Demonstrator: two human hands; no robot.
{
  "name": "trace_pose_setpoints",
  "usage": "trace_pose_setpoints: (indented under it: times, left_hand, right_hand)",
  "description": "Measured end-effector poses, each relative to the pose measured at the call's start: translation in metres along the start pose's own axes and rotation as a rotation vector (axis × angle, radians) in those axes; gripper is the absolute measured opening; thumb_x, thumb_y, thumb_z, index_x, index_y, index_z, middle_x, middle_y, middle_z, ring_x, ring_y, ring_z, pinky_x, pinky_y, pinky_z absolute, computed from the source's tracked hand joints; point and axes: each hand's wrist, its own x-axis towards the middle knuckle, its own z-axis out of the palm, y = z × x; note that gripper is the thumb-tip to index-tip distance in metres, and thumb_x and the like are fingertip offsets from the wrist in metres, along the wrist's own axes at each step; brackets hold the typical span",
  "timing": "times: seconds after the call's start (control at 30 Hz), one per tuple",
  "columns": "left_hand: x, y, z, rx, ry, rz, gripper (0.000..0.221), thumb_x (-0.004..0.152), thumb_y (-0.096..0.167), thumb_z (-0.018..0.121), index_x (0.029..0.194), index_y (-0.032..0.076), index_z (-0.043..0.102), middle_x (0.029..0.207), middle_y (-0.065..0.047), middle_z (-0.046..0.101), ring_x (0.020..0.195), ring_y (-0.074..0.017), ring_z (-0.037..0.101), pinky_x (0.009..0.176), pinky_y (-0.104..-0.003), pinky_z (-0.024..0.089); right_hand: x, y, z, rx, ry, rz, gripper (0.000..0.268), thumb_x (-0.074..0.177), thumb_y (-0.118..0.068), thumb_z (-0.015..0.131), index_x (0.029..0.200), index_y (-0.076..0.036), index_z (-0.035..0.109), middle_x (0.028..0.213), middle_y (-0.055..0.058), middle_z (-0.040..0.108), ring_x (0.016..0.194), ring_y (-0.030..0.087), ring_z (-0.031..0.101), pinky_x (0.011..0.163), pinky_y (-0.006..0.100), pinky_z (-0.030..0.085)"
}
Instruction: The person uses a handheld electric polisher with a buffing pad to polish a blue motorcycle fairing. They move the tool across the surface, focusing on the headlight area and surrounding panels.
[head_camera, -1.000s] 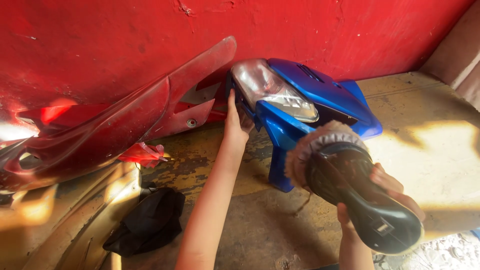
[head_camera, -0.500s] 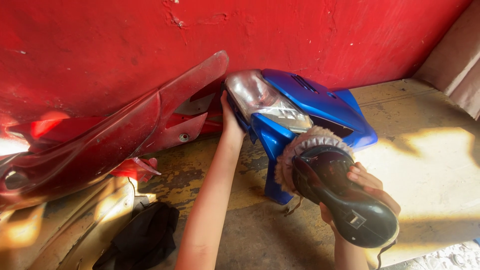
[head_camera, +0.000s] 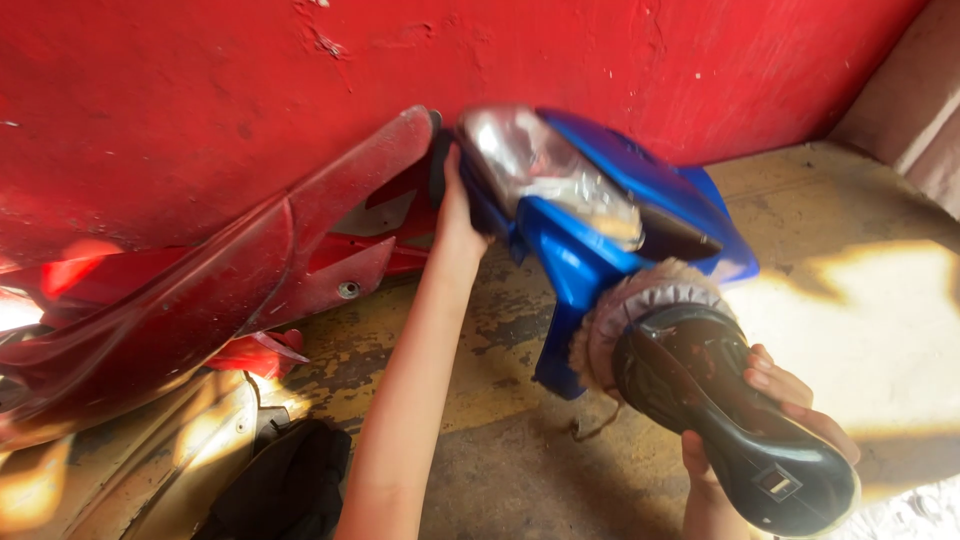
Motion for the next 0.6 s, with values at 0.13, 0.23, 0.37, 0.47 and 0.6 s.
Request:
trace_pose_setpoints:
  times: [0.13, 0.23, 0.37, 0.47, 0.6]
  left_hand:
    - [-0.006, -0.01, 0.008, 0.058, 0.108, 0.015, 0.087, 0.09, 0.074, 0.045, 0.15, 0.011, 0.049, 0.146, -0.013, 0.058, 0.128, -0.0274, 0.06, 0.107, -0.041, 0.049]
    - [-0.036, -0.037, -0.003, 0.058, 0.078, 0.061, 0.089, 0.087, 0.075, 0.048, 0.148, 0.011, 0.05, 0.143, -0.012, 0.06, 0.125, -0.0266, 0.063, 0.106, -0.04, 0.051]
    - [-0.091, -0.064, 0.007, 0.178, 0.271, 0.094, 0.093, 0.084, 0.079, 0.049, 0.148, 0.012, 0.053, 0.139, -0.01, 0.065, 0.12, -0.0226, 0.066, 0.099, -0.038, 0.054]
    - [-0.132, -0.071, 0.037, 0.247, 0.429, 0.044, 0.084, 0.083, 0.077, 0.05, 0.148, 0.023, 0.05, 0.139, -0.003, 0.064, 0.12, -0.0185, 0.063, 0.094, -0.039, 0.05]
    - [-0.146, -0.09, 0.05, 0.171, 0.386, 0.086, 0.079, 0.082, 0.072, 0.057, 0.145, 0.024, 0.05, 0.137, -0.004, 0.063, 0.119, -0.0202, 0.062, 0.092, -0.04, 0.052]
  right_hand:
    - [0.006, -0.032, 0.002, 0.048, 0.048, 0.106, 0.065, 0.103, -0.031, 0.085, 0.143, -0.022, 0.035, 0.136, 0.005, 0.057, 0.133, 0.02, 0.055, 0.13, 0.043, 0.038]
    - [-0.004, -0.021, -0.019, 0.159, 0.063, 0.102, 0.066, 0.105, -0.029, 0.084, 0.146, -0.023, 0.033, 0.139, 0.004, 0.055, 0.137, 0.019, 0.055, 0.127, 0.042, 0.043]
    - [-0.012, 0.004, -0.062, -0.138, 0.049, 0.071, 0.062, 0.105, -0.042, 0.068, 0.148, -0.012, 0.035, 0.143, 0.007, 0.052, 0.138, 0.02, 0.055, 0.122, 0.039, 0.045]
    - [-0.017, 0.04, -0.105, -0.379, 0.062, 0.052, 0.068, 0.102, -0.051, 0.058, 0.146, -0.004, 0.037, 0.146, 0.012, 0.052, 0.134, 0.023, 0.058, 0.12, 0.037, 0.048]
    - [-0.047, 0.084, -0.16, -0.322, 0.088, 0.055, 0.071, 0.104, -0.052, 0.058, 0.149, -0.003, 0.035, 0.149, 0.012, 0.049, 0.138, 0.023, 0.055, 0.122, 0.037, 0.047]
